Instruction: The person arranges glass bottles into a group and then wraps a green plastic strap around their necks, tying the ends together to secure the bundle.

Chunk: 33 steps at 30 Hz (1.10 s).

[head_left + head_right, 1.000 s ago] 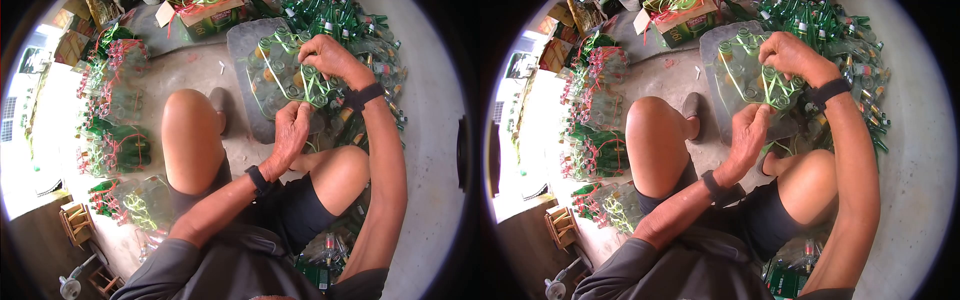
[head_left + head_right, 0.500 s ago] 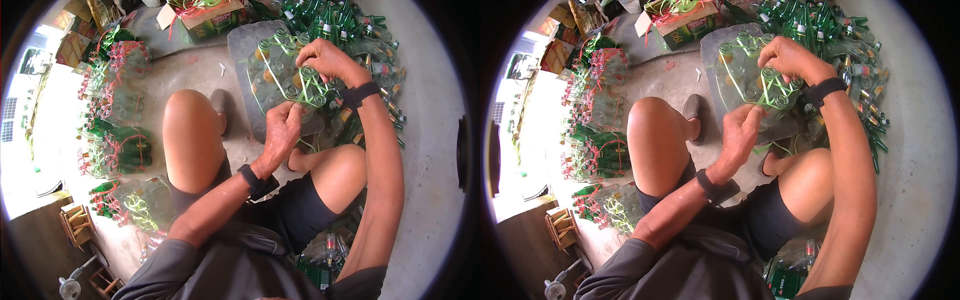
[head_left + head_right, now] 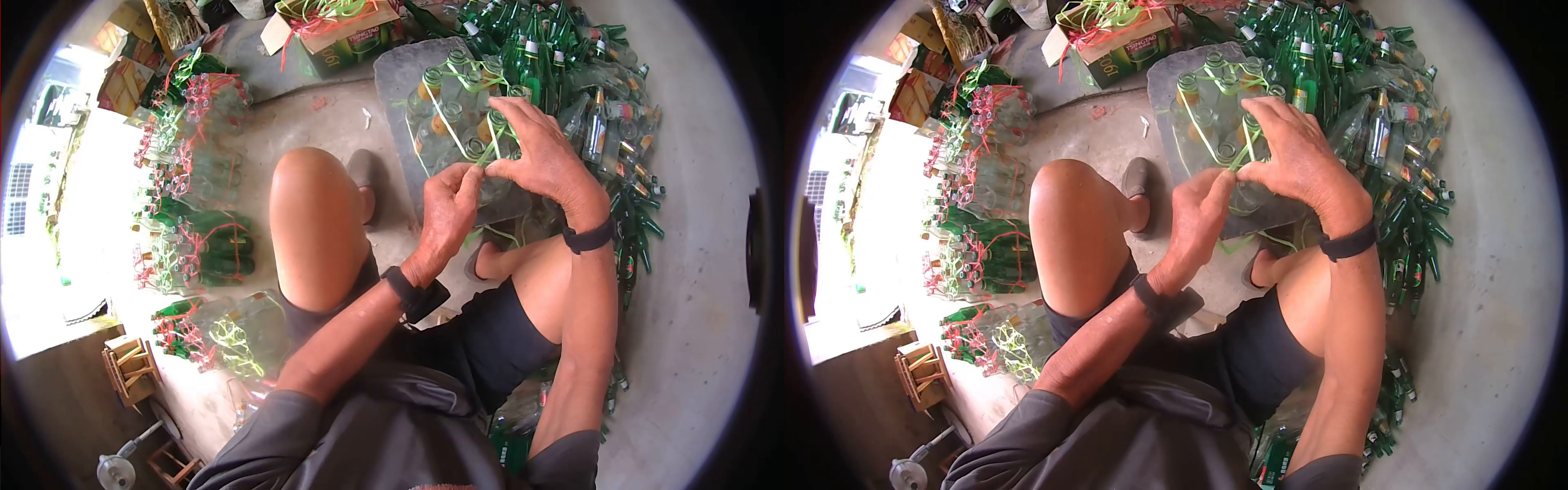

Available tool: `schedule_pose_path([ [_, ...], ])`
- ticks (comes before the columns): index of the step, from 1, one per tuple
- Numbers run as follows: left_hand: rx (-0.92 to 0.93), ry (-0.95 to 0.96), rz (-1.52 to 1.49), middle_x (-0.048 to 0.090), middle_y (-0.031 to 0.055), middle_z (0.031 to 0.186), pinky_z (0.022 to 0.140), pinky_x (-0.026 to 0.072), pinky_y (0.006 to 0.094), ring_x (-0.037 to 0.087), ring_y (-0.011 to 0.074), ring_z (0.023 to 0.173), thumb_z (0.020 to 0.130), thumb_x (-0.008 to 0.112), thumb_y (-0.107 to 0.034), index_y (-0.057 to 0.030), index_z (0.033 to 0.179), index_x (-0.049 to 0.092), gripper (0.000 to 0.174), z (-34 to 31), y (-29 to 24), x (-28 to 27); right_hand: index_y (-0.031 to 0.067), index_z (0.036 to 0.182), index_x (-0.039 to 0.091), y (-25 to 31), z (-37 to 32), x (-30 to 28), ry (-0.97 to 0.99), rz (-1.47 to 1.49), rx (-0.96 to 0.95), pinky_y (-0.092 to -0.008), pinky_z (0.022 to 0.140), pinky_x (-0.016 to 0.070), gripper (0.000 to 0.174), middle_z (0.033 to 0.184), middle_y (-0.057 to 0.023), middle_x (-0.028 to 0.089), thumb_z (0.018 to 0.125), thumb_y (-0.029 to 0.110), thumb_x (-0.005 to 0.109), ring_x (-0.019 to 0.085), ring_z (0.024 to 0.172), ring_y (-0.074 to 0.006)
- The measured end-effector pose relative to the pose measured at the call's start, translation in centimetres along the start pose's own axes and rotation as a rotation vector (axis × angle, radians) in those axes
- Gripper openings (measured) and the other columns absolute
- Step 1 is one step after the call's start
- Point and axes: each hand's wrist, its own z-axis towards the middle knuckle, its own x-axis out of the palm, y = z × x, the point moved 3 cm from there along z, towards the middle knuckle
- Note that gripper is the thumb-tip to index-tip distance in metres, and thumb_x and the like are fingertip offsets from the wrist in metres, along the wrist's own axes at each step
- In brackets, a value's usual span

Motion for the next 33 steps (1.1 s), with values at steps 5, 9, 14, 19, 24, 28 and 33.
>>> schedule_pose_path([
  [5, 0.072, 0.018, 0.119, 0.069, 0.005, 0.085, 0.069, 0.0474, 0.0291, 0.056, 0.0111, 0.076, 0.1, 0.062, -0.024, 0.0073, 0.108, 0.075, 0.035, 0.6, -0.1, -0.8, 0.0, 0.135, 0.059, -0.4, -0.1, 0.7, -0.067, -0.028, -0.046, -0.045, 0.108, 0.0441, 0.069, 0.139, -0.0155, 0.059, 0.072, 0.017, 0.083, 0.057, 0.125, -0.0371],
  [9, 0.089, 0.029, 0.204, 0.069, 0.0036, 0.083, 0.068, 0.0472, 0.0285, 0.055, 0.0101, 0.075, 0.1, 0.062, -0.024, 0.0071, 0.105, 0.076, 0.035, 0.4, -0.5, -1.4, -0.0016, 0.13, 0.062, -0.4, -0.1, 0.9, -0.11, -0.009, -0.073, -0.0454, 0.106, 0.0457, 0.06, 0.135, -0.0166, 0.061, 0.074, 0.012, 0.078, 0.058, 0.123, -0.0378],
  [14, 0.084, 0.066, 0.244, 0.066, -0.0001, 0.079, 0.062, 0.0441, 0.0267, 0.052, 0.0073, 0.071, 0.1, 0.063, -0.022, 0.0059, 0.105, 0.076, 0.032, 0.4, -0.6, -2.3, -0.0023, 0.126, 0.062, -0.4, -0.1, 1.1, -0.146, 0.015, -0.062, -0.0448, 0.105, 0.0468, 0.055, 0.131, -0.0165, 0.063, 0.074, 0.01, 0.077, 0.058, 0.122, -0.0374],
  [19, 0.14, 0.037, 0.241, 0.065, -0.0025, 0.077, 0.06, 0.0419, 0.0251, 0.05, 0.0065, 0.068, 0.099, 0.064, -0.018, 0.0045, 0.105, 0.077, 0.027, 0.2, -0.7, -2.6, -0.0023, 0.124, 0.062, -0.3, 0.0, 1.2, -0.186, 0.031, -0.066, -0.0448, 0.103, 0.048, 0.054, 0.126, -0.0162, 0.064, 0.073, 0.007, 0.077, 0.06, 0.118, -0.0373],
  [24, 0.322, 0.123, 0.533, 0.067, 0.0044, 0.073, 0.059, 0.0458, 0.0295, 0.052, 0.0078, 0.065, 0.097, 0.061, -0.01, 0.0029, 0.102, 0.077, 0.021, 0.3, -2.6, -2.7, -0.0015, 0.13, 0.06, -0.7, -0.1, 1.5, -0.129, 0.067, -0.035, -0.0445, 0.107, 0.047, 0.061, 0.131, -0.0175, 0.062, 0.072, 0.005, 0.077, 0.058, 0.123, -0.0389],
  [28, 0.562, 0.245, 0.824, 0.064, 0.022, 0.073, 0.063, 0.051, 0.0395, 0.061, 0.0219, 0.061, 0.092, 0.061, -0.006, 0.0033, 0.091, 0.07, 0.013, 1.7, -5.4, -2.5, -0.001, 0.129, 0.06, -1.0, 0.0, 1.7, -0.147, 0.102, -0.031, -0.044, 0.106, 0.0474, 0.061, 0.128, -0.0171, 0.062, 0.071, 0.006, 0.079, 0.059, 0.122, -0.0379],
  [33, 0.697, 0.282, 0.953, 0.062, 0.0233, 0.07, 0.057, 0.0495, 0.0484, 0.065, 0.0446, 0.068, 0.085, 0.064, -0.009, -0.0012, 0.074, 0.066, 0.013, 4.0, -8.0, -1.0, 0.0006, 0.122, 0.065, -1.6, 0.1, 2.5, -0.249, 0.115, -0.093, -0.0448, 0.1, 0.0503, 0.057, 0.118, -0.0149, 0.065, 0.067, 0.008, 0.079, 0.062, 0.114, -0.0373],
])
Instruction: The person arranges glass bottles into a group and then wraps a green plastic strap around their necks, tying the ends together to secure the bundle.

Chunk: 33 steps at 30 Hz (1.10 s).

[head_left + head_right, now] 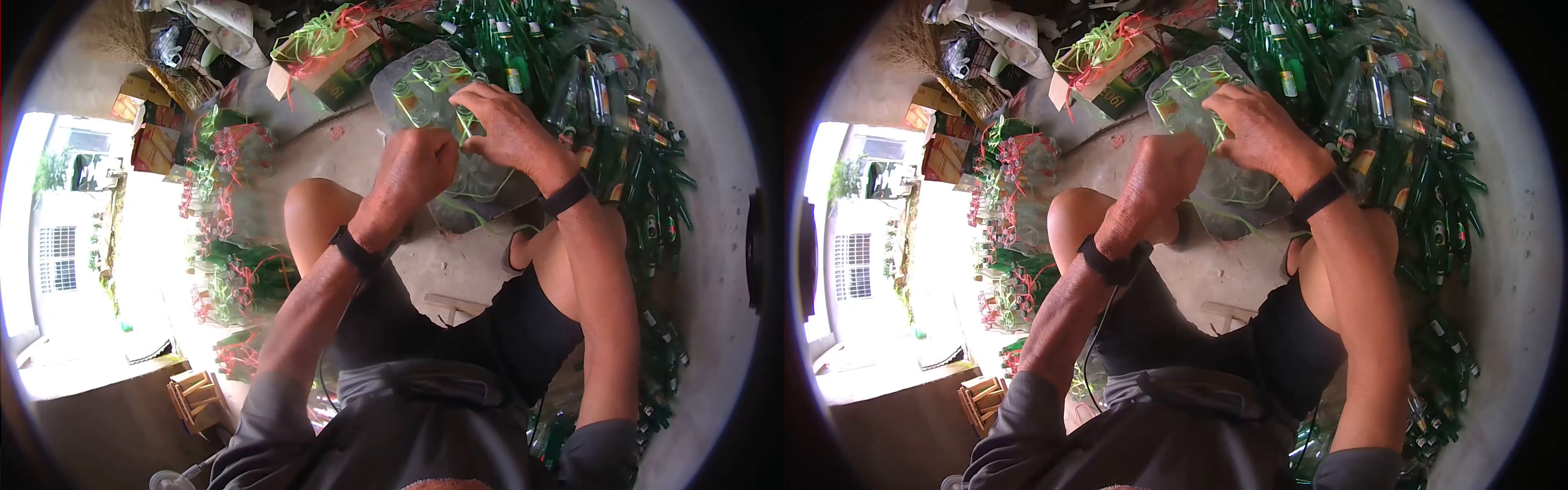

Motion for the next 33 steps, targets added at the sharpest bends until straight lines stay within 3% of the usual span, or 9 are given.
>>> schedule_pose_path([
  [2, 0.113, 0.003, 0.058, 0.063, 0.0218, 0.069, 0.058, 0.0509, 0.0488, 0.066, 0.0437, 0.067, 0.084, 0.065, -0.011, -0.0025, 0.074, 0.067, 0.013, 1.1, 0.4, 0.3, 0.001, 0.124, 0.064, 0.2, -0.1, -0.2, 0.021, 0.013, 0.028, -0.0432, 0.102, 0.0499, 0.06, 0.122, -0.0144, 0.064, 0.066, 0.004, 0.081, 0.061, 0.117, -0.036],
  [4, 0.116, 0.036, 0.115, 0.064, 0.0209, 0.069, 0.06, 0.0524, 0.0493, 0.067, 0.0431, 0.068, 0.083, 0.065, -0.012, -0.0037, 0.075, 0.07, 0.013, 2.1, 0.6, 0.0, 0.0014, 0.126, 0.063, 0.2, -0.2, 0.0, 0.046, 0.024, 0.051, -0.0416, 0.105, 0.0495, 0.064, 0.126, -0.0138, 0.063, 0.065, 0.001, 0.083, 0.06, 0.121, -0.0347],
  [7, 0.038, 0.137, 0.198, 0.067, 0.0165, 0.078, 0.066, 0.0541, 0.043, 0.068, 0.0376, 0.074, 0.087, 0.063, -0.014, -0.0023, 0.081, 0.068, 0.014, 3.5, 0.3, -0.5, 0.0016, 0.126, 0.063, -0.1, -0.3, 0.2, 0.016, 0.032, 0.03, -0.0418, 0.105, 0.0493, 0.064, 0.127, -0.0132, 0.063, 0.065, 0.002, 0.084, 0.06, 0.122, -0.0344],
  [9, 0.094, 0.178, 0.229, 0.069, 0.0153, 0.078, 0.067, 0.0547, 0.0414, 0.069, 0.033, 0.073, 0.086, 0.065, -0.014, -0.0024, 0.083, 0.07, 0.013, 4.7, 3.1, 0.3, -0.0011, 0.116, 0.067, 0.0, -0.2, 0.1, -0.074, 0.024, -0.034, -0.0444, 0.096, 0.052, 0.051, 0.112, -0.015, 0.065, 0.066, 0.002, 0.076, 0.063, 0.11, -0.0366],
  [11, 0.153, 0.221, 0.26, 0.071, 0.0141, 0.078, 0.068, 0.0552, 0.0398, 0.071, 0.0284, 0.072, 0.085, 0.067, -0.015, -0.0024, 0.084, 0.073, 0.014, 5.0, 3.0, 0.2, -0.0014, 0.116, 0.067, 0.2, -0.1, 0.1, -0.079, 0.015, -0.034, -0.0444, 0.096, 0.0522, 0.05, 0.113, -0.0152, 0.065, 0.066, 0.003, 0.076, 0.064, 0.11, -0.0367],
  [13, -0.098, 0.242, 0.09, 0.073, 0.013, 0.079, 0.069, 0.0557, 0.0355, 0.07, 0.0189, 0.071, 0.085, 0.07, -0.016, -0.0018, 0.091, 0.077, 0.017, 4.9, 3.2, 0.1, -0.0018, 0.115, 0.067, 0.3, -0.2, 0.0, -0.082, 0.006, -0.032, -0.0445, 0.095, 0.0524, 0.05, 0.113, -0.0153, 0.066, 0.066, 0.003, 0.076, 0.064, 0.11, -0.0367],
  [16, -0.173, 0.253, -0.009, 0.074, 0.0127, 0.079, 0.07, 0.0554, 0.0337, 0.068, 0.0138, 0.073, 0.085, 0.072, -0.018, -0.0008, 0.097, 0.079, 0.022, 4.7, 2.9, -0.4, -0.0016, 0.115, 0.067, 0.3, -0.1, -0.2, -0.078, 0.017, -0.049, -0.0443, 0.095, 0.0526, 0.05, 0.113, -0.0155, 0.066, 0.067, 0.003, 0.076, 0.064, 0.11, -0.0369],
  [25, -0.283, 0.247, 0.001, 0.075, 0.0096, 0.078, 0.072, 0.055, 0.0326, 0.067, 0.0116, 0.074, 0.086, 0.069, -0.016, -0.0027, 0.097, 0.081, 0.021, 3.7, 3.4, -0.8, -0.0008, 0.116, 0.068, 0.1, -0.2, -0.1, -0.053, 0.013, -0.032, -0.0446, 0.097, 0.0522, 0.049, 0.114, -0.0163, 0.066, 0.068, 0.003, 0.073, 0.064, 0.111, -0.0374],
  [33, -0.239, 0.132, -0.04, 0.076, 0.0088, 0.084, 0.074, 0.0553, 0.0315, 0.068, 0.0114, 0.077, 0.089, 0.066, -0.013, -0.0045, 0.095, 0.08, 0.018, 1.4, 4.7, 0.3, -0.0021, 0.118, 0.067, -0.2, -0.2, -0.1, -0.029, 0.015, -0.041, -0.0448, 0.099, 0.0505, 0.05, 0.117, -0.0172, 0.065, 0.07, 0.006, 0.07, 0.062, 0.113, -0.038],
])
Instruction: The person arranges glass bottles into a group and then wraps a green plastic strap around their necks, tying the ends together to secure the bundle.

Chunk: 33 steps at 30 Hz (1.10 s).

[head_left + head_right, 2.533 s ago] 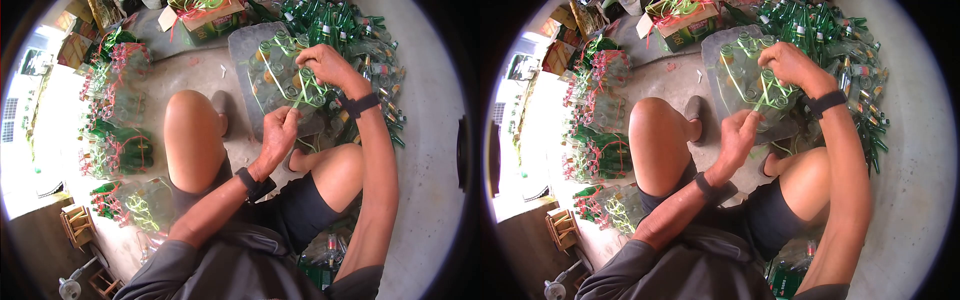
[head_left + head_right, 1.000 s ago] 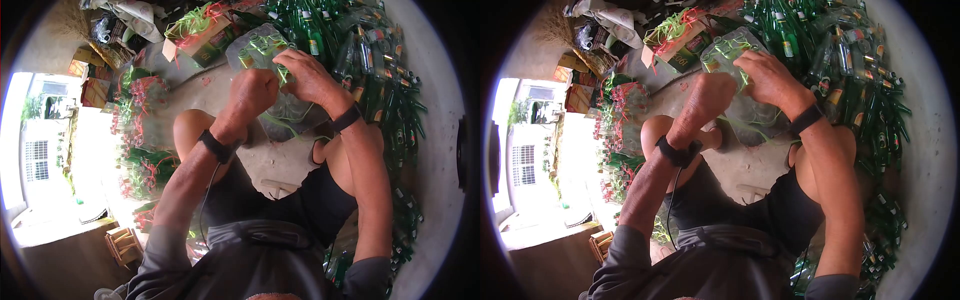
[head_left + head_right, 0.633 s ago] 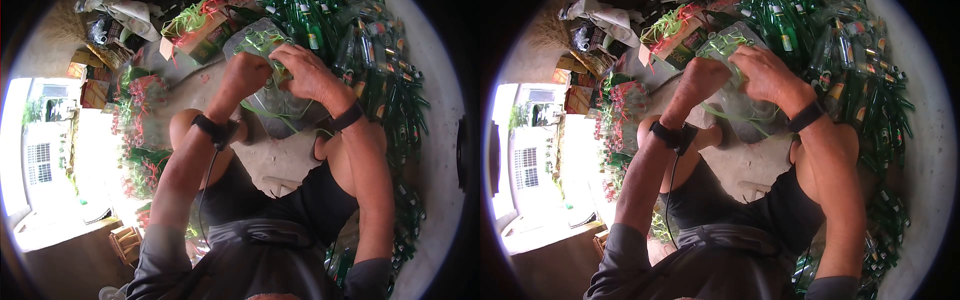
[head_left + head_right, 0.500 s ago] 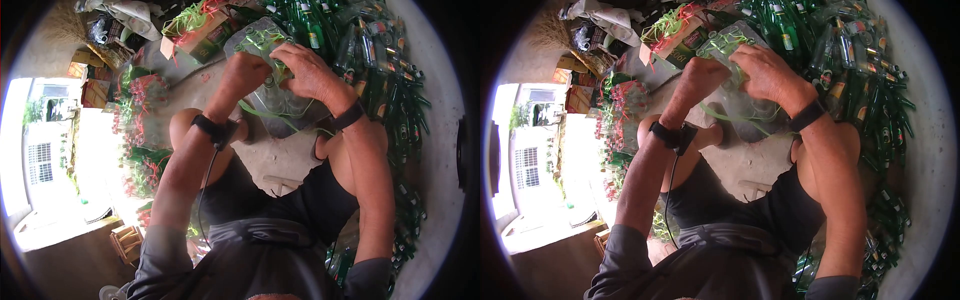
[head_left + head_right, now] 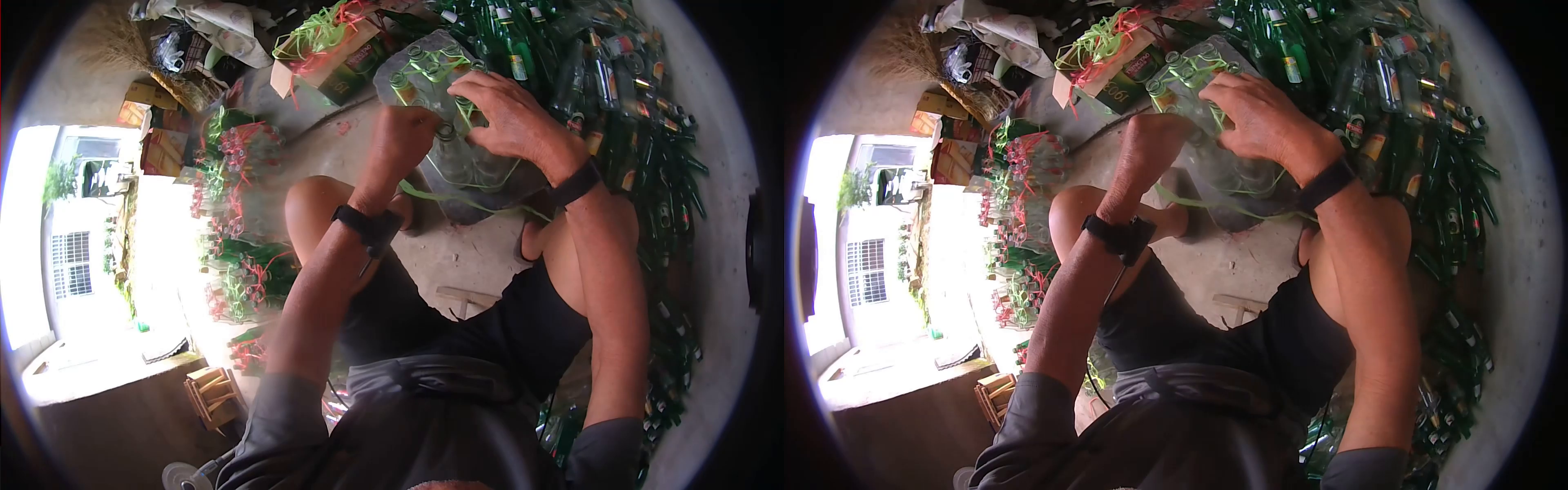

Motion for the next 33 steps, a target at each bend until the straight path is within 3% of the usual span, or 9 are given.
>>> schedule_pose_path([
  [2, 0.027, -0.033, 0.003, 0.076, 0.0095, 0.086, 0.074, 0.0551, 0.0309, 0.068, 0.0114, 0.077, 0.089, 0.067, -0.013, -0.0037, 0.097, 0.079, 0.018, -0.3, 0.3, 0.4, -0.0019, 0.119, 0.067, -0.2, 0.0, 0.1, -0.009, 0.003, -0.008, -0.0448, 0.099, 0.0503, 0.05, 0.117, -0.0172, 0.065, 0.07, 0.006, 0.071, 0.062, 0.113, -0.0381],
  [5, 0.006, -0.156, -0.181, 0.075, 0.0166, 0.077, 0.064, 0.0532, 0.0324, 0.069, 0.0139, 0.07, 0.088, 0.07, -0.01, 0.0026, 0.097, 0.078, 0.018, -1.0, 0.6, 1.1, -0.0016, 0.121, 0.066, 0.1, -0.1, -0.3, 0.013, 0.029, 0.022, -0.0446, 0.1, 0.0498, 0.052, 0.12, -0.0171, 0.065, 0.07, 0.007, 0.071, 0.062, 0.115, -0.0382],
  [7, -0.136, -0.174, -0.479, 0.075, 0.0116, 0.083, 0.066, 0.052, 0.0302, 0.065, 0.0121, 0.074, 0.09, 0.069, -0.01, 0.0064, 0.102, 0.076, 0.022, -1.6, 1.0, 1.5, -0.0014, 0.122, 0.065, 0.4, 0.0, -0.6, 0.043, 0.058, 0.028, -0.0444, 0.102, 0.0494, 0.053, 0.122, -0.017, 0.065, 0.071, 0.007, 0.071, 0.061, 0.116, -0.0381],
  [8, -0.196, -0.176, -0.446, 0.076, 0.008, 0.091, 0.07, 0.0518, 0.0272, 0.064, 0.0099, 0.08, 0.093, 0.07, -0.01, 0.004, 0.105, 0.077, 0.02, -1.9, 0.6, 1.6, -0.0012, 0.124, 0.064, 0.2, -0.1, -0.6, 0.061, 0.049, 0.043, -0.0442, 0.103, 0.0489, 0.054, 0.124, -0.0169, 0.065, 0.071, 0.007, 0.072, 0.061, 0.117, -0.0383],
  [11, -0.276, -0.191, -0.64, 0.07, 0.0056, 0.09, 0.066, 0.0463, 0.0245, 0.058, 0.0085, 0.077, 0.095, 0.069, -0.013, 0.005, 0.113, 0.073, 0.025, -2.8, 0.1, 2.0, -0.001, 0.127, 0.062, 1.2, 0.4, -1.2, 0.132, 0.041, 0.109, -0.0433, 0.107, 0.0473, 0.057, 0.131, -0.0165, 0.063, 0.07, 0.004, 0.072, 0.058, 0.123, -0.0386],
  [15, -0.205, -0.264, -0.828, 0.065, -0.0007, 0.086, 0.061, 0.0403, 0.0218, 0.051, 0.0034, 0.073, 0.098, 0.068, -0.017, -0.0006, 0.11, 0.071, 0.02, -3.3, 1.1, 3.5, -0.0006, 0.129, 0.062, 1.7, 0.6, -1.4, 0.166, 0.054, 0.094, -0.0427, 0.109, 0.0463, 0.06, 0.133, -0.0159, 0.062, 0.07, 0.002, 0.073, 0.057, 0.125, -0.0381],
  [23, -0.224, -0.308, -0.887, 0.058, -0.0037, 0.084, 0.058, 0.0368, 0.0225, 0.047, 0.0028, 0.07, 0.098, 0.066, -0.015, -0.0049, 0.113, 0.062, 0.018, -4.6, 1.2, 4.0, 0.0014, 0.131, 0.062, 1.6, 1.0, -1.3, 0.194, 0.049, 0.124, -0.0419, 0.11, 0.0449, 0.063, 0.136, -0.0148, 0.061, 0.07, 0.005, 0.076, 0.057, 0.127, -0.0366],
  [27, -0.343, -0.299, -0.998, 0.052, -0.0077, 0.071, 0.045, 0.0292, 0.0211, 0.04, 0.0009, 0.053, 0.099, 0.068, -0.021, -0.0079, 0.107, 0.061, 0.017, -4.6, 1.9, 5.3, 0.0025, 0.131, 0.062, 1.6, 0.7, -1.5, 0.193, 0.044, 0.129, -0.0419, 0.11, 0.0453, 0.063, 0.136, -0.0142, 0.062, 0.07, 0.006, 0.077, 0.057, 0.127, -0.0359],
  [33, -0.373, -0.184, -1.006, 0.047, -0.0082, 0.071, 0.047, 0.0273, 0.0215, 0.038, 0.0009, 0.055, 0.1, 0.067, -0.028, 0.0011, 0.119, 0.064, 0.034, -5.4, 1.3, 4.1, 0.0034, 0.13, 0.064, 0.9, 0.7, -1.3, 0.201, 0.034, 0.147, -0.0422, 0.11, 0.046, 0.062, 0.137, -0.0128, 0.062, 0.07, 0.008, 0.08, 0.058, 0.127, -0.0355],
])
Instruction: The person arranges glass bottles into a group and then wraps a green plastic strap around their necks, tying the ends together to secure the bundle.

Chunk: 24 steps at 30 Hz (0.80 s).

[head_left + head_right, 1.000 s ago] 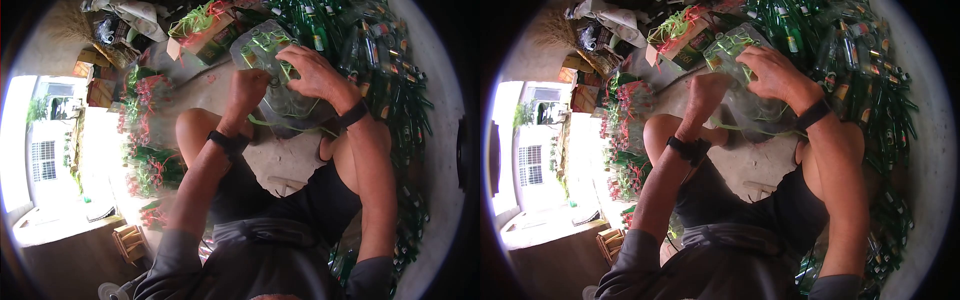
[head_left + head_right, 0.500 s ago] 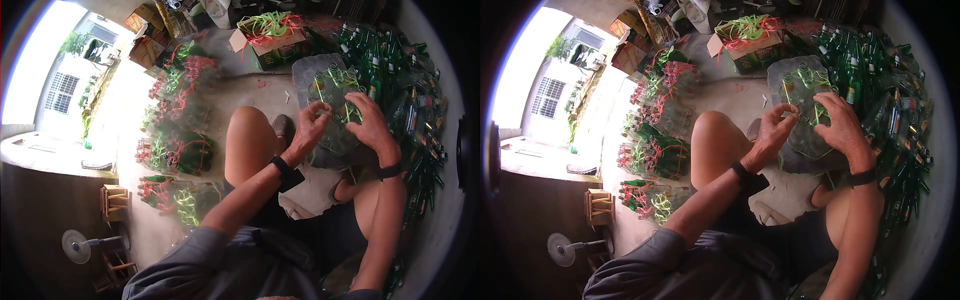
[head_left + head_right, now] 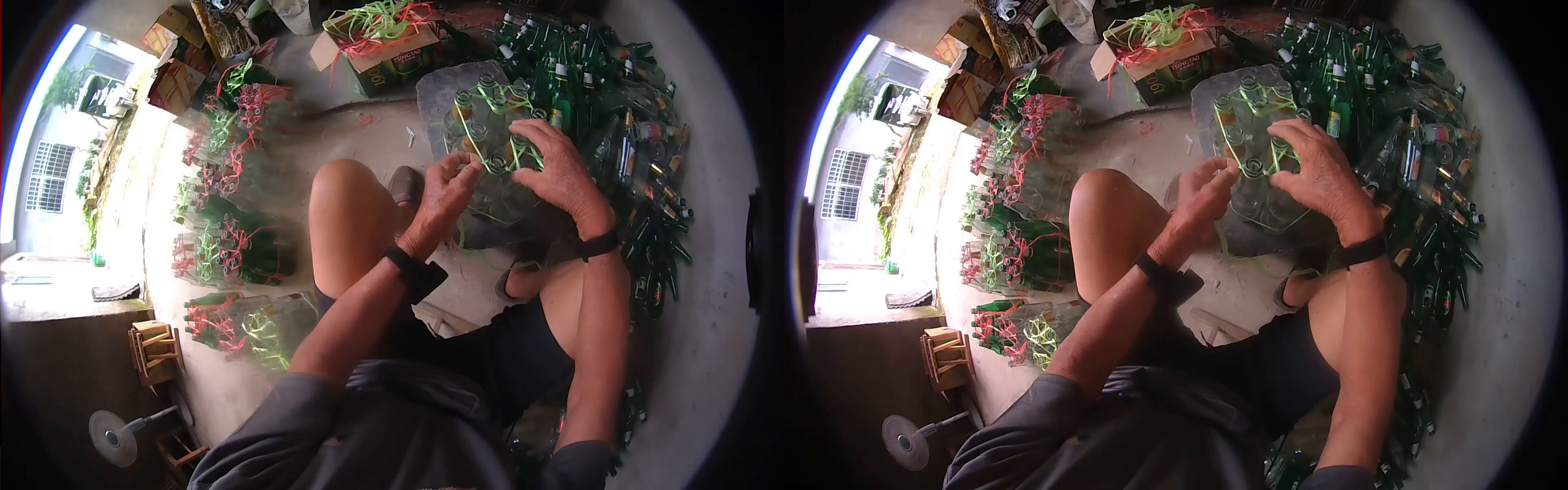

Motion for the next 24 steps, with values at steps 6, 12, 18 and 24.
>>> schedule_pose_path([
  [6, -0.045, 0.021, 0.054, 0.059, -0.0045, 0.082, 0.058, 0.0355, 0.0213, 0.046, 0.0023, 0.068, 0.1, 0.068, -0.026, -0.0023, 0.111, 0.068, 0.026, 0.2, -0.1, -0.8, 0.0056, 0.123, 0.067, 0.4, -0.2, 0.2, -0.075, -0.095, -0.147, -0.0427, 0.108, 0.0455, 0.054, 0.135, -0.0097, 0.064, 0.071, 0.007, 0.079, 0.059, 0.123, -0.032],
  [12, 0.054, 0.049, 0.101, 0.053, -0.0066, 0.077, 0.051, 0.0299, 0.0228, 0.041, 0.0023, 0.061, 0.098, 0.068, -0.03, -0.0033, 0.116, 0.068, 0.032, 1.0, 0.4, -1.0, 0.0059, 0.111, 0.072, 3.5, 0.2, 0.3, -0.044, -0.133, -0.285, -0.0428, 0.106, 0.0427, 0.036, 0.117, -0.0083, 0.069, 0.075, 0.001, 0.068, 0.061, 0.116, -0.0287],
  [18, 0.177, 0.025, 0.109, 0.065, -0.0012, 0.089, 0.063, 0.0444, 0.0248, 0.054, 0.0067, 0.074, 0.099, 0.071, -0.026, 0.0012, 0.114, 0.069, 0.03, 2.8, 2.7, -1.1, 0.0051, 0.107, 0.072, 2.7, 1.4, 0.9, 0.001, -0.112, -0.275, -0.0425, 0.1, 0.0438, 0.035, 0.102, -0.0078, 0.07, 0.078, -0.006, 0.057, 0.061, 0.107, -0.0294],
  [24, 0.154, -0.047, 0.138, 0.069, 0.0024, 0.092, 0.072, 0.0488, 0.0261, 0.059, 0.0077, 0.083, 0.099, 0.071, -0.025, 0.0071, 0.108, 0.072, 0.033, 3.3, 3.4, -0.8, 0.01, 0.106, 0.074, 2.1, 3.0, 1.9, 0.288, -0.173, -0.169, -0.0431, 0.093, 0.0467, 0.038, 0.101, -0.0073, 0.071, 0.08, -0.007, 0.053, 0.061, 0.102, -0.0312],
])
